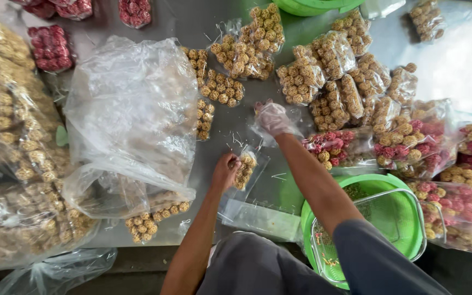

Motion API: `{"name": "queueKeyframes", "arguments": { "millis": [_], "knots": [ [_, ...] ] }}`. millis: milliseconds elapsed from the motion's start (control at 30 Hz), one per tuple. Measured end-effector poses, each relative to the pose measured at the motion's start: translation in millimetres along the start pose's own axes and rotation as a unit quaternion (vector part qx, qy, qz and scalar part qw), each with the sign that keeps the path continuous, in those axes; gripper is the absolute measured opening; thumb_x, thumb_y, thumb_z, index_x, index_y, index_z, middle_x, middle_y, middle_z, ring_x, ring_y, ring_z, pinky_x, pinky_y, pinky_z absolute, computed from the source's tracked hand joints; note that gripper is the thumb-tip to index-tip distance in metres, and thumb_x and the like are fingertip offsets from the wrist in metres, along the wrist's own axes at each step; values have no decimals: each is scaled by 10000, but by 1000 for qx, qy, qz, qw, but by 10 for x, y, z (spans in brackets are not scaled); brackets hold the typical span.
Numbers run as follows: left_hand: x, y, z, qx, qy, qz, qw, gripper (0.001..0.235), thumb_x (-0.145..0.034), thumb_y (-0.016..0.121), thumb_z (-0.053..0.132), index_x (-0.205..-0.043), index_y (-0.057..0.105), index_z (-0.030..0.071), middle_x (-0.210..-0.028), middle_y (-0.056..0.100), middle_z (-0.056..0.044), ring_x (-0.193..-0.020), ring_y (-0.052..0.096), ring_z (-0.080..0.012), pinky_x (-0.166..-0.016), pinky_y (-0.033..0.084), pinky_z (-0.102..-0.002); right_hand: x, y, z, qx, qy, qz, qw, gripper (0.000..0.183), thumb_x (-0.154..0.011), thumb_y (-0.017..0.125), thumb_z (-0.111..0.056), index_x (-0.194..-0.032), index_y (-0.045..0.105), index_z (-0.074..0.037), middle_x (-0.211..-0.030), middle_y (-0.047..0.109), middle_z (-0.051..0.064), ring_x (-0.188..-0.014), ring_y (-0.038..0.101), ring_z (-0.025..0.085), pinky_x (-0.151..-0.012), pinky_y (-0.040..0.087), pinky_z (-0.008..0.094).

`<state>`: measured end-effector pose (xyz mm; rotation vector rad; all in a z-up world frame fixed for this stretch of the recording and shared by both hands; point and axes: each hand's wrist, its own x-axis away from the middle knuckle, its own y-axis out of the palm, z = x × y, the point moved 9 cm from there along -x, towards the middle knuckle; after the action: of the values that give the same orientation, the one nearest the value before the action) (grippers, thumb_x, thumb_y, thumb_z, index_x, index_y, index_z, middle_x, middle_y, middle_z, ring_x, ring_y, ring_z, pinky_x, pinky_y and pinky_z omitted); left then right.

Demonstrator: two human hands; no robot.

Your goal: The person packs small round snacks into clear plastic bags. They scoop the snacks from a green strainer into the bags, seal them, and place them on a metal table alongside other packaged snacks.

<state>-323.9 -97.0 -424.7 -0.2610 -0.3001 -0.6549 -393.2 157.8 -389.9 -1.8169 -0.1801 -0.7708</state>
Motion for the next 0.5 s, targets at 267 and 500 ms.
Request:
{"name": "queueKeyframes", "arguments": {
  "millis": [267, 500],
  "knots": [
    [656, -156, 1324, 24, 45, -53, 997, 249, -966, 680, 162, -1170, 634, 27, -1080, 686, -74, -1037, 663, -155, -897, 548, -330, 1438, -585, -196, -217, -47, 105, 969, 296, -1000, 590, -271, -1228, 664, -96, -1096, 717, 173, -921, 708, 295, -809, 582, 415],
    [1228, 1071, 2151, 47, 5, -255, 966, 213, -1051, 631, 236, -1128, 615, 38, -1028, 656, -71, -959, 628, -156, -874, 524, -302, 3877, 578, 1413, -725, 42, 103, 680, 474, -939, 669, -211, -1360, 567, -19, -1198, 685, 183, -1107, 652, 240, -919, 534, 303]
  ]
}}
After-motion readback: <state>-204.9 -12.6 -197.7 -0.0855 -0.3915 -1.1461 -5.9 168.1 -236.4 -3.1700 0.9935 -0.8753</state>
